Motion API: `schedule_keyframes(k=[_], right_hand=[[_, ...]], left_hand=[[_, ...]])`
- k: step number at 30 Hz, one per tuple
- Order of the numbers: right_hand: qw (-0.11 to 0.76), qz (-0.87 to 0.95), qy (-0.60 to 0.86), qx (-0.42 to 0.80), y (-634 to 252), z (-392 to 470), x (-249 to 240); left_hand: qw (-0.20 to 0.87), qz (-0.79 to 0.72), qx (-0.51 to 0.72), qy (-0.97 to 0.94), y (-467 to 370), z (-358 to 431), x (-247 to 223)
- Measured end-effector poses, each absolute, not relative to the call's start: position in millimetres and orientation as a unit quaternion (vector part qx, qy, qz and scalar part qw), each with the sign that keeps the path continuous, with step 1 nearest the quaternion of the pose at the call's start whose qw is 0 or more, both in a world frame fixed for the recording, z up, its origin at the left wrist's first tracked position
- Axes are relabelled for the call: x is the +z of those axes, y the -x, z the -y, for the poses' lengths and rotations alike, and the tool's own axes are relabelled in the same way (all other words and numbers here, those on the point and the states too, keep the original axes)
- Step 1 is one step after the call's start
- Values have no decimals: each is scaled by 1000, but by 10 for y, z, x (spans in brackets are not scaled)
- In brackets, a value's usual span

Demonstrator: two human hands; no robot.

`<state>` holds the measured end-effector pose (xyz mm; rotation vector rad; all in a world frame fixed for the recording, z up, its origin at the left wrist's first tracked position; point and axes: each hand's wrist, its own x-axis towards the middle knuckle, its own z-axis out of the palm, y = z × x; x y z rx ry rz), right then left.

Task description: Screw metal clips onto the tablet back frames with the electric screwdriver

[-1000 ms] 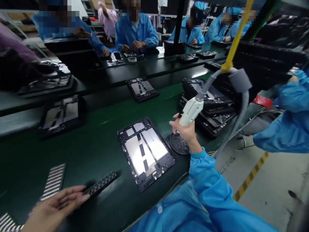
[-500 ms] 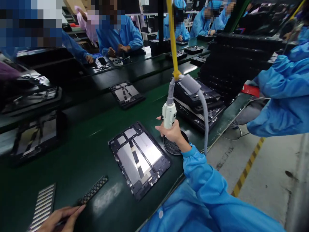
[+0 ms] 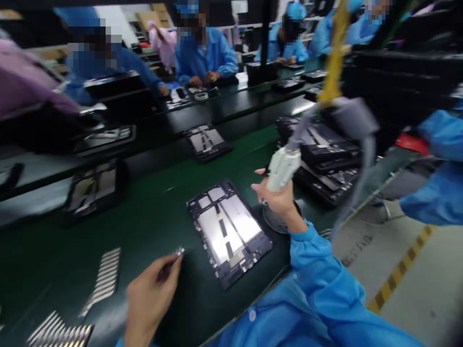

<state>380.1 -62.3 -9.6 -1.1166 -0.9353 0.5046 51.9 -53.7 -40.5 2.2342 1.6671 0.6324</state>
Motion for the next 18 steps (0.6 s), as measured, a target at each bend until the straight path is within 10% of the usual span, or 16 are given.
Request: schedule_keyframes(k=[7,18], right_hand=[[682,497,424,328,-3016,407,283],[602,514,467,394,-2463,-186,-2]], left_hand=[[125,-521,129,-834,-1251,288,-409],[136,-564,313,-752,-501,280,-679]])
